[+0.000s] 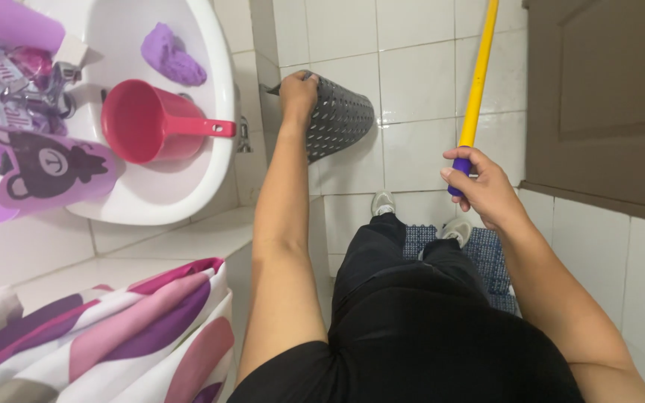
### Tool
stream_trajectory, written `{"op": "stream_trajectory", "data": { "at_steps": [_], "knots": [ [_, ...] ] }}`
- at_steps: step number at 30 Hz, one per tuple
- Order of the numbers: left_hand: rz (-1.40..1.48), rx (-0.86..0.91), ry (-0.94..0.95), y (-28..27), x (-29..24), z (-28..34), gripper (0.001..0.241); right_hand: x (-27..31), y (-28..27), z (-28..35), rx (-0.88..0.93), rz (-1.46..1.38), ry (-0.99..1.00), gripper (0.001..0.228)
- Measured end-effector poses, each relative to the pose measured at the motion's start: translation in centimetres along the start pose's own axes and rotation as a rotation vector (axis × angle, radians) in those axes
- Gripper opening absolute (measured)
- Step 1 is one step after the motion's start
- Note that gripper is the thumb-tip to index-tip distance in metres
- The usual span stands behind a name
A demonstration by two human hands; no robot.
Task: Mopping the tiled floor of a bathroom and moving bath mats.
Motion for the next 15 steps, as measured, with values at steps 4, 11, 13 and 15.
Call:
{"op": "stream_trajectory", "data": {
  "at_steps": [4, 11, 13, 15],
  "knots": [
    [0.134, -0.078, -0.015, -0.6, 2.7, -1.4, 0.027, 1.0, 0.0, -0.5, 0.022, 0.050, -0.066, 0.029],
    [0.430, -0.139, -0.015, -0.5, 2.7, 4.3, 0.025, -0.5, -4.6, -0.9, 0.025, -0.286, -0.106, 0.042],
    [0.331, -0.201, -0.063, -1.2, 0.8, 8.4, 0.024, -0.5, -6.3, -0.8, 0.115, -0.360, -0.077, 0.059],
    [0.395, -0.253, -0.071, 0.5, 2.1, 10.4, 0.024, -1.4, -8.4, -0.5, 0.160, -0.317, -0.022, 0.058]
  ]
}}
Point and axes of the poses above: each hand's wrist, its own z-axis away from the middle knuckle, its own y-axis out of the palm, x = y × z, the point moved 3 cm from there along -z, towards the middle knuckle
